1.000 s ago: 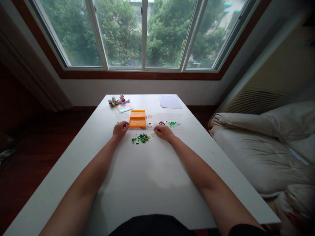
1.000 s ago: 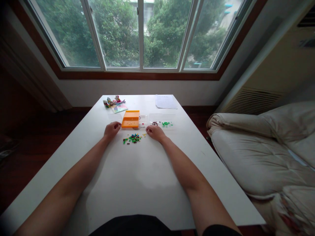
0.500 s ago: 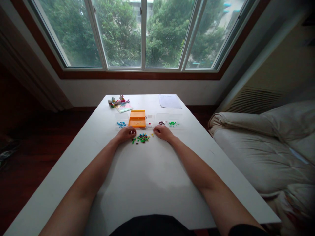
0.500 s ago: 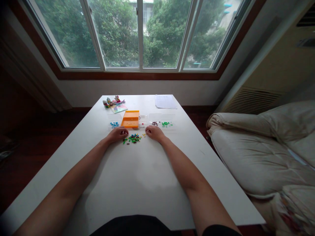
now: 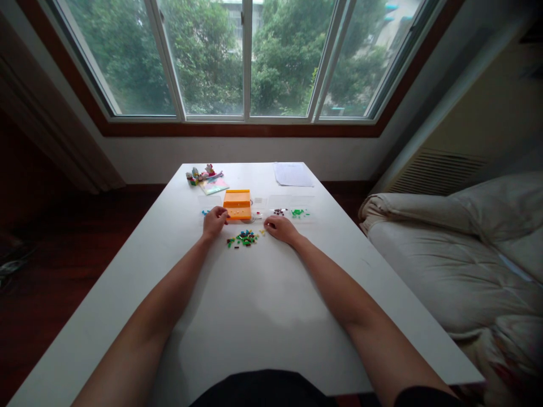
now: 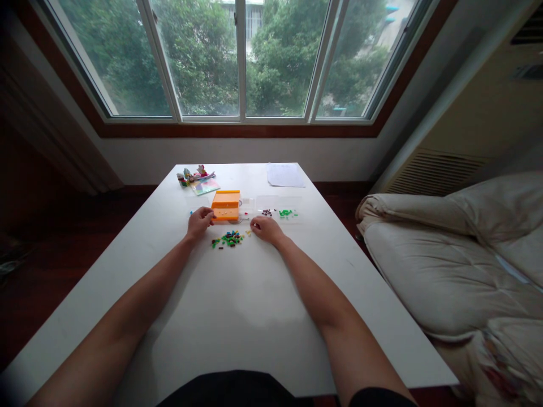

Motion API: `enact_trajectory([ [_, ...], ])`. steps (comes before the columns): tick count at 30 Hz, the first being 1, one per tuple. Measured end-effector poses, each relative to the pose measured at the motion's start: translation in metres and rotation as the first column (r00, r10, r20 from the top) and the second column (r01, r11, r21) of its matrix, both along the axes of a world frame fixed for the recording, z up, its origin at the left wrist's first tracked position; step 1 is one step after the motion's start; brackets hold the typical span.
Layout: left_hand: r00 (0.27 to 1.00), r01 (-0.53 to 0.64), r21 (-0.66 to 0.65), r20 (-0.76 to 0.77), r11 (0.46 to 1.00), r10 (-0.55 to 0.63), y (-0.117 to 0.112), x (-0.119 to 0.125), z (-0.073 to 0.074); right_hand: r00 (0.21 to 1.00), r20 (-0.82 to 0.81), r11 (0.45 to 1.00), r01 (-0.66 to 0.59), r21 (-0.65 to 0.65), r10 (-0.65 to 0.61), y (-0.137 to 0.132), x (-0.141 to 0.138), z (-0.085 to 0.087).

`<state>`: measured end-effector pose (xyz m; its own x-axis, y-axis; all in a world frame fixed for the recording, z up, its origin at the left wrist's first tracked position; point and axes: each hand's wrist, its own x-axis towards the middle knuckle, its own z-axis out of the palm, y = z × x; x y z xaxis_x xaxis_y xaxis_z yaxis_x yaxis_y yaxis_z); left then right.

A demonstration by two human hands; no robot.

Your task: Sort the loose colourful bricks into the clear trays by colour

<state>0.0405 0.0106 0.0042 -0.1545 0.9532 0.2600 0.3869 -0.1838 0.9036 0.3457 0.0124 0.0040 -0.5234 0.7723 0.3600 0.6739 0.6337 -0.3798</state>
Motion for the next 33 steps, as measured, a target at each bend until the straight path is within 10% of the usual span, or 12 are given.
enact_trajectory([
  [6, 0.984, -0.055, -0.109, 0.163, 0.993, 0.072, 0.005, -0.004, -0.005, 1.000, -0.005, 1.000, -0.003, -0.005, 0.003, -0.001, 0.000, -0.001],
  [18, 0.869, 0.064, 0.079, -0.494, 0.995, -0.017, -0.008, 0.000, -0.005, 0.995, -0.068, 0.997, -0.075, -0.037, 0.072, -0.003, 0.001, 0.003],
  [33, 0.839, 0.140, 0.073, -0.538, 0.987, -0.079, -0.015, 0.003, -0.003, 0.989, -0.070, 0.989, -0.134, -0.057, 0.130, 0.002, 0.002, 0.001],
])
